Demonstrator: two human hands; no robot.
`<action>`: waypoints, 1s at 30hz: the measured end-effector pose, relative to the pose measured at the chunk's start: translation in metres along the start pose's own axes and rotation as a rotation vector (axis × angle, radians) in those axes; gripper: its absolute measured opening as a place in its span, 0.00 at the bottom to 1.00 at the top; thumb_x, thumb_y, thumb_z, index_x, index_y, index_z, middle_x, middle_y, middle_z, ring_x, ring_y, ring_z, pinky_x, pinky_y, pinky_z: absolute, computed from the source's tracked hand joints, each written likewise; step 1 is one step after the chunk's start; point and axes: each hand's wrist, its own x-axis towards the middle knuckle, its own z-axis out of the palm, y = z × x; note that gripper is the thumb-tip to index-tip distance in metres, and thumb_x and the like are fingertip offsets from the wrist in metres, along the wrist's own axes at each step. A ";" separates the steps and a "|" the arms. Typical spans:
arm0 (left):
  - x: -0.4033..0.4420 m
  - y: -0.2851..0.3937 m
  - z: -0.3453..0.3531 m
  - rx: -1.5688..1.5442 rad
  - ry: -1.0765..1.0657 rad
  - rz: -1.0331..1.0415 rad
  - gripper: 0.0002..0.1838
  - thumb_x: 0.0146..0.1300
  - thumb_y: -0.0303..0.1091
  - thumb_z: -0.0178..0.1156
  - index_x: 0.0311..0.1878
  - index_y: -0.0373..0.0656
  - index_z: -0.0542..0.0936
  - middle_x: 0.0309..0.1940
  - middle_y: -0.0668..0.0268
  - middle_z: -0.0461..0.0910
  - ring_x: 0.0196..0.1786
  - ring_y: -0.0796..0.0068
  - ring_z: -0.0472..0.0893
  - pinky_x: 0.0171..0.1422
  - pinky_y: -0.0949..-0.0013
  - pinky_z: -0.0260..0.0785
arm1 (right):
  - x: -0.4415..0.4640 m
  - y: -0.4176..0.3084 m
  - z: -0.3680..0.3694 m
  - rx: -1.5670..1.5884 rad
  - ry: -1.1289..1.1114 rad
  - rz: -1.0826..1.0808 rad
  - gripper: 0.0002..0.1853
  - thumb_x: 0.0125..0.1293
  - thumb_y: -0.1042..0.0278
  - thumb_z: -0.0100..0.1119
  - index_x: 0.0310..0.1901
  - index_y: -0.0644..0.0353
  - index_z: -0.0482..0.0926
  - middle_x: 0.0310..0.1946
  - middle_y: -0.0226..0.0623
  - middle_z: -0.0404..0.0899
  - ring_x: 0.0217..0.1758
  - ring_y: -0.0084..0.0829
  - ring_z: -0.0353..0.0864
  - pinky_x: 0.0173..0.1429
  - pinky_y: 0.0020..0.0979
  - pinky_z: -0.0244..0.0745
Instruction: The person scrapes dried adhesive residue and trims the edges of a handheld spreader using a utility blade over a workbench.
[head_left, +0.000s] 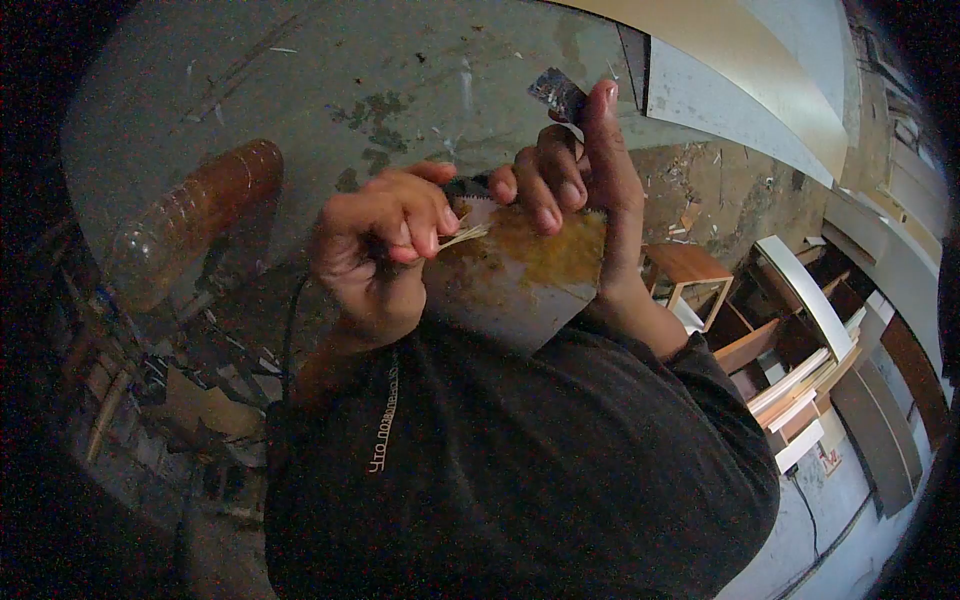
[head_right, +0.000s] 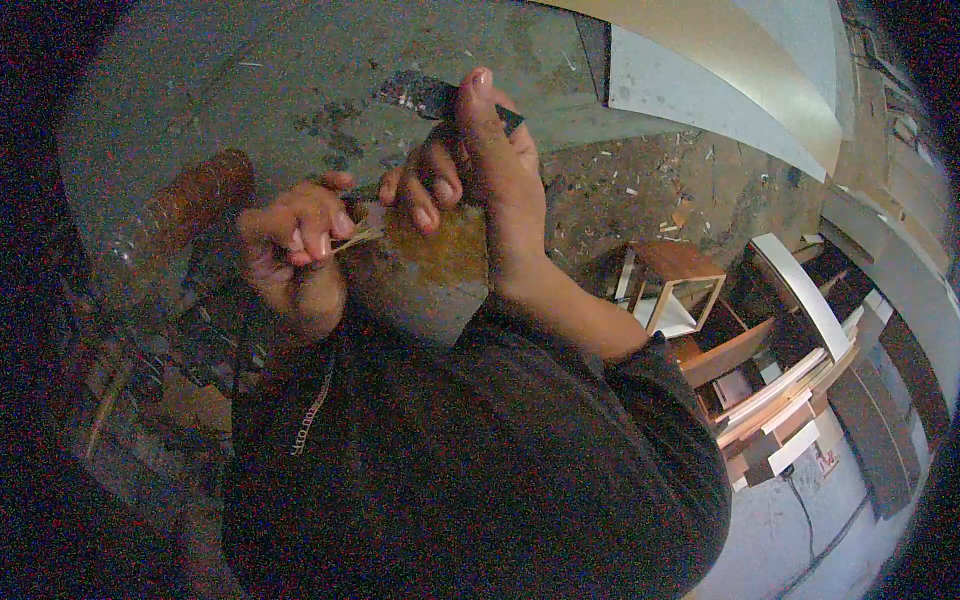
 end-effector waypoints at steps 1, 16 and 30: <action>0.001 0.001 -0.001 -0.032 -0.011 -0.025 0.08 0.70 0.31 0.58 0.38 0.46 0.68 0.27 0.70 0.74 0.33 0.73 0.78 0.60 0.51 0.70 | -0.001 -0.001 0.001 -0.014 0.007 0.013 0.25 0.75 0.40 0.46 0.24 0.48 0.63 0.10 0.27 0.60 0.10 0.30 0.66 0.32 0.42 0.76; 0.013 0.009 -0.019 -0.328 -0.100 -0.287 0.12 0.69 0.32 0.61 0.34 0.50 0.66 0.23 0.75 0.71 0.30 0.77 0.75 0.54 0.58 0.67 | -0.008 -0.011 0.021 -0.080 0.104 0.085 0.29 0.75 0.39 0.46 0.18 0.47 0.65 0.09 0.21 0.54 0.11 0.22 0.61 0.33 0.32 0.68; 0.026 0.027 -0.053 -0.727 0.196 -0.333 0.15 0.62 0.31 0.69 0.39 0.49 0.69 0.22 0.75 0.70 0.27 0.78 0.73 0.38 0.72 0.74 | -0.007 -0.011 -0.002 -0.063 0.156 0.045 0.25 0.77 0.45 0.46 0.22 0.48 0.67 0.09 0.19 0.54 0.11 0.20 0.58 0.29 0.28 0.63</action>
